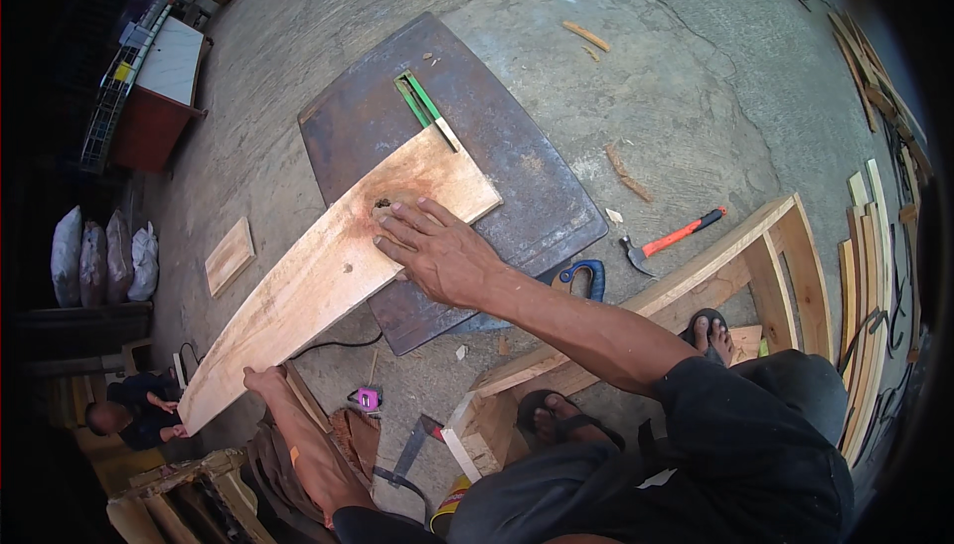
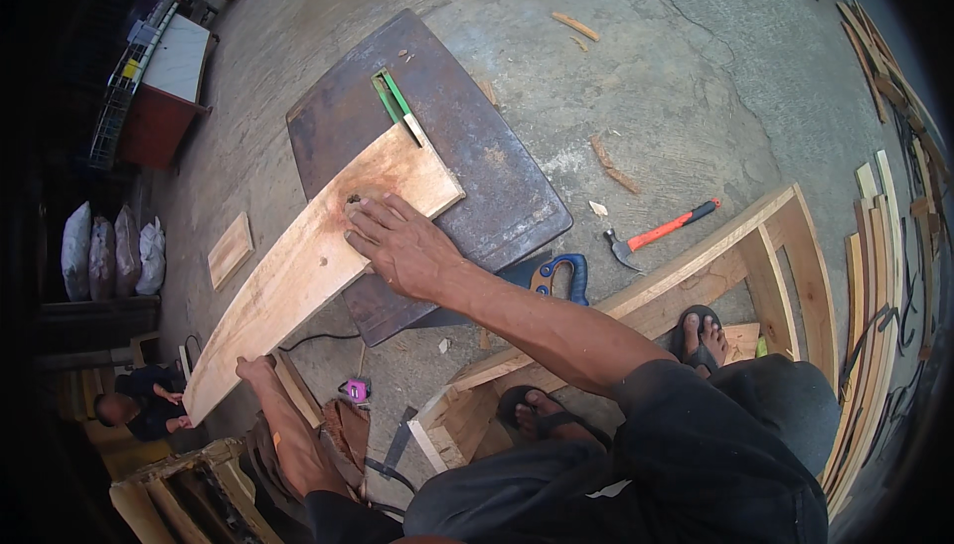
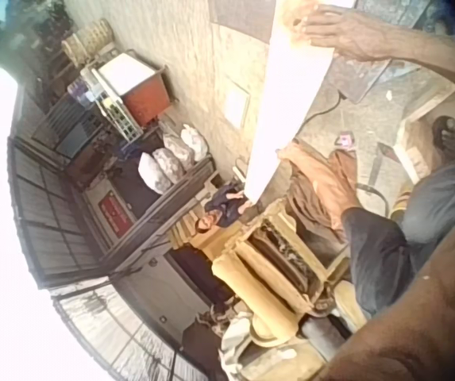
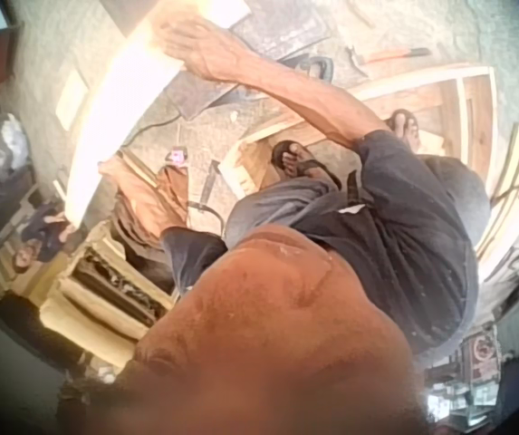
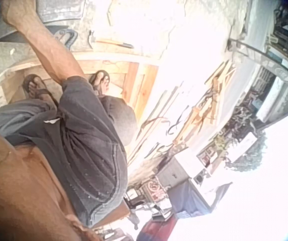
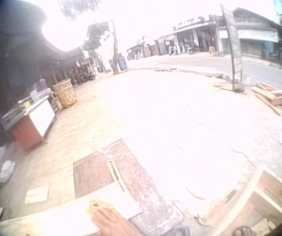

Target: The person assembles a wooden frame by fitting planks together and securing them with a hammer and a green cylindrical tool. They then position a large curved wooden board onto the frame and slide it across a table saw surface.

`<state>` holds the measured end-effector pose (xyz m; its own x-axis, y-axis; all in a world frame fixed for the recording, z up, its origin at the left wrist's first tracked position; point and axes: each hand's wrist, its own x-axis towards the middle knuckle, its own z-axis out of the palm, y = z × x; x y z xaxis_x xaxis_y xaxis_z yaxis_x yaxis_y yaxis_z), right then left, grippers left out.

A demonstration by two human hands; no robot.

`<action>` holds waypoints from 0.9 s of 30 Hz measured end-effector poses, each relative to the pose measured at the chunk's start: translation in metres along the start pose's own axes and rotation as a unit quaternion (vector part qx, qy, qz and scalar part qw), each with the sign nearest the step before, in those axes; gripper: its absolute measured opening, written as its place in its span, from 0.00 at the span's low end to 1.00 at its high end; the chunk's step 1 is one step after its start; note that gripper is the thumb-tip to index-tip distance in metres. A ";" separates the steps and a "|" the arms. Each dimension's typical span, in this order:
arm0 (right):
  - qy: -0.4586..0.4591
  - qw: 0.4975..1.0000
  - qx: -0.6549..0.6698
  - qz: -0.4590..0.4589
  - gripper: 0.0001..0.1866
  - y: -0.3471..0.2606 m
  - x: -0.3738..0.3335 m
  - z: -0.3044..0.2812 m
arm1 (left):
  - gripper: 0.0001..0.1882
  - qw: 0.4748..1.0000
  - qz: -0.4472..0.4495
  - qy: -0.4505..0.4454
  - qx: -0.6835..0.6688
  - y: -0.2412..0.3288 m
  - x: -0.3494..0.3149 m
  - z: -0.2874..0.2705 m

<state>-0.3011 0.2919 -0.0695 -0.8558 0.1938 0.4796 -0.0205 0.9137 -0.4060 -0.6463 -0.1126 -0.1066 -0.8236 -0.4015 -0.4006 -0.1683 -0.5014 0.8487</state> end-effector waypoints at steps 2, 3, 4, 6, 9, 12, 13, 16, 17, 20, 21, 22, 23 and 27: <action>0.002 1.000 -0.001 0.000 0.27 0.000 0.001 0.000 | 0.33 1.000 -0.001 0.000 0.001 0.000 -0.001 0.001; 0.003 1.000 -0.001 0.000 0.26 0.001 0.001 0.001 | 0.33 1.000 -0.001 -0.001 0.001 0.000 -0.001 0.001; 0.003 1.000 0.000 -0.001 0.26 0.001 0.001 0.002 | 0.33 1.000 0.000 -0.001 0.002 0.000 -0.001 0.002; 0.002 1.000 0.000 -0.002 0.26 0.002 0.002 0.003 | 0.33 1.000 -0.001 -0.001 0.002 -0.001 0.000 0.003; -0.013 1.000 -0.020 0.003 0.28 0.002 0.003 0.002 | 0.33 1.000 -0.001 -0.003 0.004 -0.001 0.000 0.005; -0.016 1.000 -0.016 0.003 0.28 0.003 0.005 0.001 | 0.34 1.000 -0.002 -0.004 0.003 -0.002 0.001 0.007; -0.014 1.000 -0.016 0.003 0.28 0.003 0.005 0.001 | 0.34 1.000 -0.002 -0.005 0.003 -0.003 0.001 0.008; -0.004 1.000 -0.008 0.002 0.27 0.005 0.006 0.004 | 0.34 1.000 -0.001 -0.006 0.003 -0.004 0.002 0.010; 0.002 1.000 0.000 0.001 0.27 0.005 0.006 0.004 | 0.34 1.000 -0.001 -0.007 0.003 -0.003 0.002 0.011; 0.009 1.000 0.005 0.000 0.27 0.004 0.008 0.003 | 0.34 1.000 -0.001 -0.006 0.001 -0.003 0.005 0.011; 0.011 1.000 0.005 0.000 0.27 0.003 0.008 0.002 | 0.34 1.000 -0.002 -0.007 -0.001 -0.004 0.006 0.012; 0.009 1.000 0.006 0.001 0.27 0.004 0.008 0.003 | 0.34 1.000 0.000 -0.007 -0.001 -0.004 0.006 0.012; 0.006 1.000 0.007 0.002 0.27 0.004 0.008 0.004 | 0.34 1.000 0.002 -0.006 -0.001 -0.004 0.007 0.012; -0.006 1.000 0.001 0.004 0.27 0.006 0.010 0.004 | 0.34 1.000 -0.002 -0.007 -0.004 -0.007 0.010 0.013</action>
<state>-0.3116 0.2972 -0.0705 -0.8617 0.1965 0.4679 -0.0157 0.9113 -0.4115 -0.6611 -0.1032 -0.1118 -0.8307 -0.3885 -0.3988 -0.1676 -0.5086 0.8445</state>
